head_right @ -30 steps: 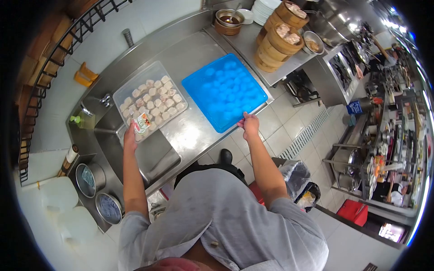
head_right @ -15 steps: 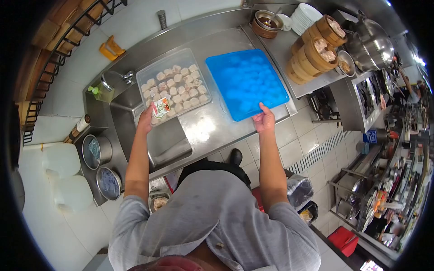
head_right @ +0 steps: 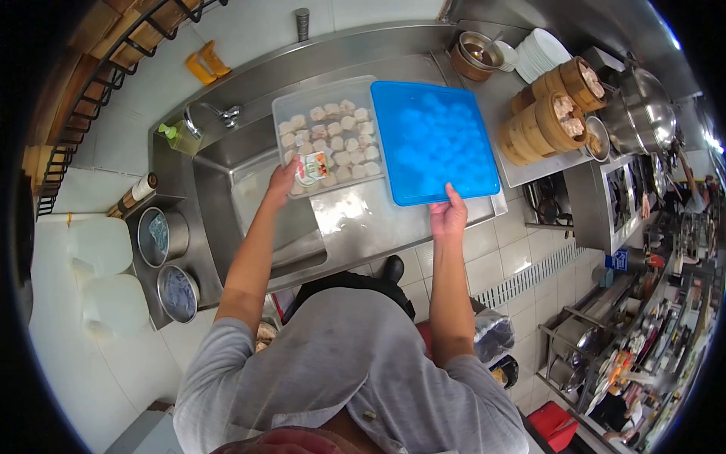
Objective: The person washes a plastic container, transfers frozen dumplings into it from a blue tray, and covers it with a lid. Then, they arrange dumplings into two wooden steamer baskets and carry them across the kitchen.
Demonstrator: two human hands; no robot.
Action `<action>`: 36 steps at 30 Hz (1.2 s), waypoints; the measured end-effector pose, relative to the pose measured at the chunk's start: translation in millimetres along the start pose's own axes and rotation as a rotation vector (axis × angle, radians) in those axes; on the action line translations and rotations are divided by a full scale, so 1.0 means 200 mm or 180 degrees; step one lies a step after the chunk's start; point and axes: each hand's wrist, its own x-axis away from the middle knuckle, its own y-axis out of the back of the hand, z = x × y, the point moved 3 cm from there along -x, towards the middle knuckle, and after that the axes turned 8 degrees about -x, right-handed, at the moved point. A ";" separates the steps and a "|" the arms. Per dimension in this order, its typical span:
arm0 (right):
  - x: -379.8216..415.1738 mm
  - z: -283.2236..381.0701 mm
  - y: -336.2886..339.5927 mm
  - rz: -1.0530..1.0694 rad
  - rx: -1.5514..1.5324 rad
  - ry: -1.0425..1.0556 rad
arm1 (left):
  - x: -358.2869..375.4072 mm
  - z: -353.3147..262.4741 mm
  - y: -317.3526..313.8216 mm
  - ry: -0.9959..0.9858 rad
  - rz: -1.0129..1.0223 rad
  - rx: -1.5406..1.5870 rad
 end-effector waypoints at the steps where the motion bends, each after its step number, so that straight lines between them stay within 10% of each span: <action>1: 0.00 -0.06 -0.02 -0.0024 0.0015 -0.0041 | 0.02 -0.04 0.00 0.0035 -0.0170 -0.0297; 13: -0.15 -0.53 -0.26 -0.0037 0.0721 -0.0482 | 0.20 -0.43 -0.25 -0.0167 -0.0898 -0.2037; 17: -0.15 -0.37 -0.35 0.0150 0.2491 -0.1619 | 0.23 -0.34 -0.08 -0.0560 -0.0557 -0.1484; 20: 0.05 -0.37 -0.57 0.1087 0.4052 -0.1880 | 0.37 -0.18 0.19 0.0321 0.0204 0.0103; 25: 0.01 -1.12 -1.03 0.2450 0.3521 -0.1239 | 0.43 0.03 0.58 0.0251 0.0185 0.2221; 36: -0.81 -2.50 -1.30 0.1206 0.2838 -0.1956 | 0.52 0.06 0.88 -0.0106 0.0267 0.3246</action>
